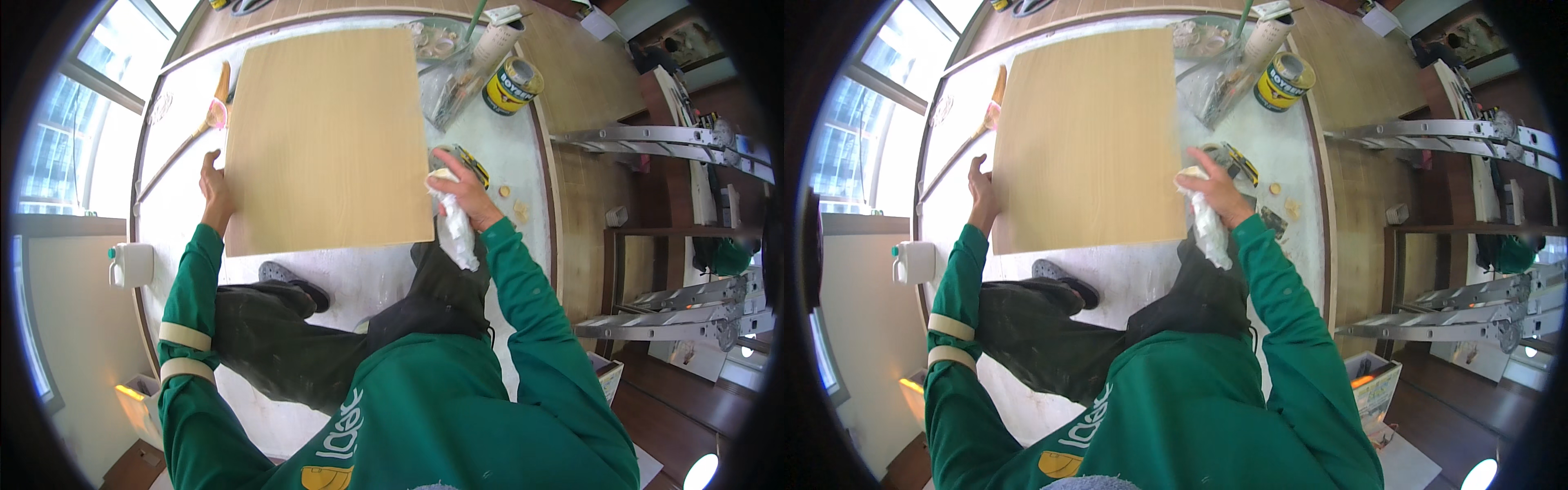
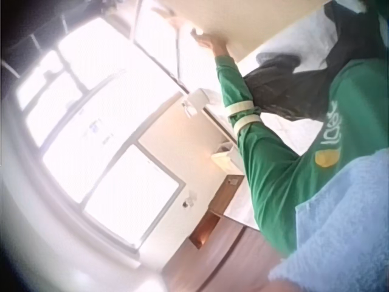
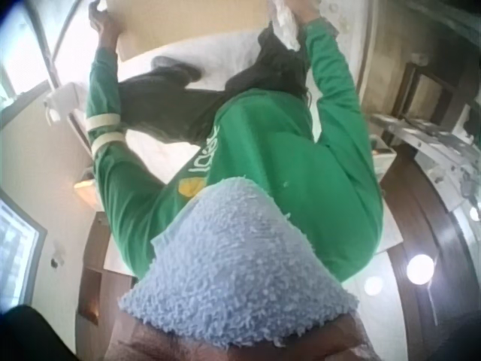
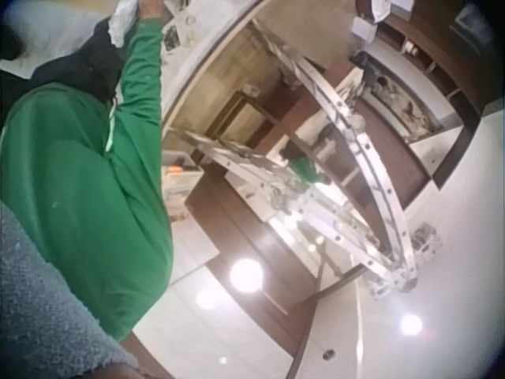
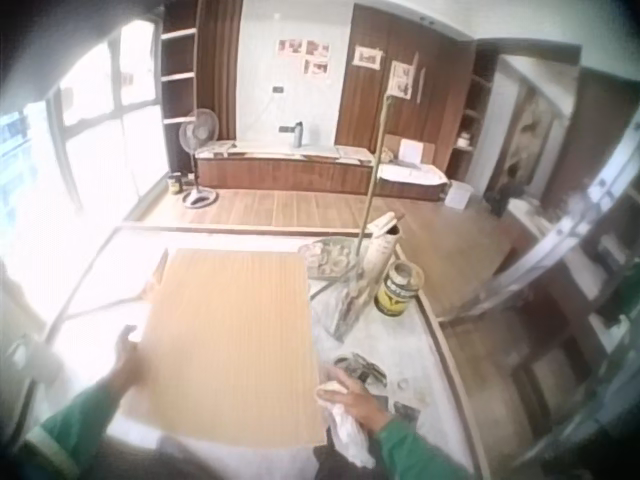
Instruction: The person sits on the floor and applies a white finish to a light-colored wooden board using a cloth and a small stick. They repeatedly wipe the surface, dip the stick into a container, and spread the finish across the board.
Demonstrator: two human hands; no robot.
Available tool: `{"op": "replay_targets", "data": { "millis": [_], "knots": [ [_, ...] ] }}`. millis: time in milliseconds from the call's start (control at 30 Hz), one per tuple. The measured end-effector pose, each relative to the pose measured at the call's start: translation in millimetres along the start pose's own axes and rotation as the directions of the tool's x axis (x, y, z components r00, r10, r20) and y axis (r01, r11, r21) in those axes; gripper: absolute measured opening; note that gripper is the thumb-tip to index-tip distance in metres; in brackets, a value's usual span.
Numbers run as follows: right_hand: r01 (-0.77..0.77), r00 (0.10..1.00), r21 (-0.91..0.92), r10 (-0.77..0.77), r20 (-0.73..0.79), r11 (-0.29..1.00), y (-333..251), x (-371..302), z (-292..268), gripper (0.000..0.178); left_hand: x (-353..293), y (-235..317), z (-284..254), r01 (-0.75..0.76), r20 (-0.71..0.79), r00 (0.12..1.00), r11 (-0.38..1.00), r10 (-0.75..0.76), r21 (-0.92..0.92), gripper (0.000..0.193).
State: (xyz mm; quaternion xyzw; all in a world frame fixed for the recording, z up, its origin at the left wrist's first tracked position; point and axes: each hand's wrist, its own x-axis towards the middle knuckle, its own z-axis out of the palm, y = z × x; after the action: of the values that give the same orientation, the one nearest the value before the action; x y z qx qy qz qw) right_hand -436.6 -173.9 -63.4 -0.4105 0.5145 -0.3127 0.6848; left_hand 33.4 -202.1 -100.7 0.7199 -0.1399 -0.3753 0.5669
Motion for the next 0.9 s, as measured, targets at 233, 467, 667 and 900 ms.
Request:
{"op": "replay_targets", "data": {
  "millis": [233,467,667,900],
  "knots": [
    [0.061,0.998,-0.040,-0.060,0.017,0.997,10,-20,-43,0.073,3,-3,15,0.050,0.151,0.986,0.989,-0.071,0.140,0.057],
    [0.152,0.974,-0.403,-0.205,-0.092,0.902,60,-57,-63,0.017,1,-4,-1,-0.175,0.176,0.978,0.886,0.108,0.429,0.076],
    [0.123,0.972,-0.550,-0.211,-0.099,0.826,63,-75,-45,0.024,5,10,-28,-0.121,0.071,0.993,0.854,0.099,0.506,0.088],
    [0.106,0.978,-0.652,-0.198,-0.069,0.751,38,-60,-27,0.029,-13,57,-48,-0.293,0.086,0.956,0.875,0.282,0.386,0.075]
  ]
}}
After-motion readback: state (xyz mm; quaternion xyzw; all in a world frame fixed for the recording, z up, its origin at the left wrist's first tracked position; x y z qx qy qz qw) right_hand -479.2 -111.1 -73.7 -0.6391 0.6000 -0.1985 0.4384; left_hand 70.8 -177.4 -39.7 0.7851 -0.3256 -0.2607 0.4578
